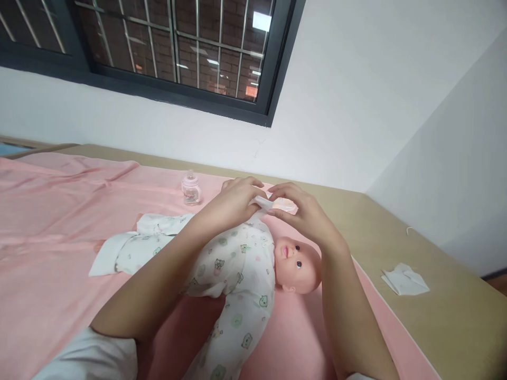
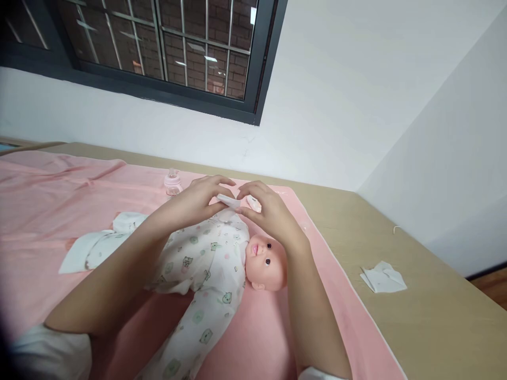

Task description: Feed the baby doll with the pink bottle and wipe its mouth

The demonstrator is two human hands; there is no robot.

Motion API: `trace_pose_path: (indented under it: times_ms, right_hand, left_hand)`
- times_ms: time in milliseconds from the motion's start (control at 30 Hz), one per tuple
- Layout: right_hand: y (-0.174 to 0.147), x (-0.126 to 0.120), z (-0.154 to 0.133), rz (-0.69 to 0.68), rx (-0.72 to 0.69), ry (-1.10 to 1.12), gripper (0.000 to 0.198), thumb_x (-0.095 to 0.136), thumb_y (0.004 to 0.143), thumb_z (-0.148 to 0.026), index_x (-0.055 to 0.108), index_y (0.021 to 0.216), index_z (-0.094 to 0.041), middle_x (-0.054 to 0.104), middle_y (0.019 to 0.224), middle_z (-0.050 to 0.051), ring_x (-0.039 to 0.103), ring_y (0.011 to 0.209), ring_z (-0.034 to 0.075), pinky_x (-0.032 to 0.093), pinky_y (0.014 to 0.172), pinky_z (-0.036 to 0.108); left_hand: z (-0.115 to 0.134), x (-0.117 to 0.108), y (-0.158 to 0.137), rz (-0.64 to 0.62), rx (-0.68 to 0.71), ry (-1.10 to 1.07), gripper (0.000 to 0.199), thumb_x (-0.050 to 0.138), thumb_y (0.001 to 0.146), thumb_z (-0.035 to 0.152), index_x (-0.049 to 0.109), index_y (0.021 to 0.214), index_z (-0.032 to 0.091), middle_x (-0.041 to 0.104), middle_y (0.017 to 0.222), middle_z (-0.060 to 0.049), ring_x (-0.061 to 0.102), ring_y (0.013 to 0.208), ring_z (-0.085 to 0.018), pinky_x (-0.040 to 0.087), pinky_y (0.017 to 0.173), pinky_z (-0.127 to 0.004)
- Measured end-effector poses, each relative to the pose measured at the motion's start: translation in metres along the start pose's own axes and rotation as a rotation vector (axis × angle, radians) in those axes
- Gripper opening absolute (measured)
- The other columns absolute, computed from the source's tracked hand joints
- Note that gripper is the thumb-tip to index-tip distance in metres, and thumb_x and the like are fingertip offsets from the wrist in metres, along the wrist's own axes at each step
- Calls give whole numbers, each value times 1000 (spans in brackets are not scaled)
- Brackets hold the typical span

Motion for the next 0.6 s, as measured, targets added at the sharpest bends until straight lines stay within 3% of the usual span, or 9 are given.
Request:
trace_pose_path:
  times_ms: [100,200,367,467,600]
  right_hand:
    - [0,1,4,-12,72,18,17,67,87,-40,66,86,-23,67,118,5,61,111,23,47,96,38]
    - [2,1,16,-16,144,115,22,66,86,-43,67,84,-21,70,109,5,63,106,23,48,91,37]
    - [1,-11,65,87,345,215,30,67,82,-49,64,79,-19,68,82,4,60,79,18,48,75,32]
    - [-6,-23,107,165,479,202,31,71,76,-47,62,73,-18,64,76,2,56,74,15,46,72,29]
    - [-27,-40,164,279,685,213,24,71,72,-38,63,79,-16,63,76,3,54,68,13,43,63,26]
  left_hand:
    - [-8,-1,1,23,-11,-18,26,52,90,14,74,99,24,58,139,-2,49,133,-24,34,114,-46]
    - [-19,-2,4,50,-2,-65,22,54,91,22,73,102,23,62,135,-3,54,127,-24,38,110,-44]
    - [-48,-12,8,89,-70,-150,26,58,88,32,71,108,24,67,127,-2,58,121,-25,42,108,-42]
    - [-78,-30,4,131,-179,-231,30,60,86,40,72,109,25,67,127,-3,59,121,-26,46,103,-38]
    - [-144,-60,-13,334,-439,-300,32,64,82,40,71,107,23,72,112,-4,66,102,-23,52,86,-31]
Point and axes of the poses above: each hand's wrist, its own y-axis towards the middle knuckle, its own x-axis out of the palm, z = x × y, the point moved 8 cm from there along y, towards the middle knuckle
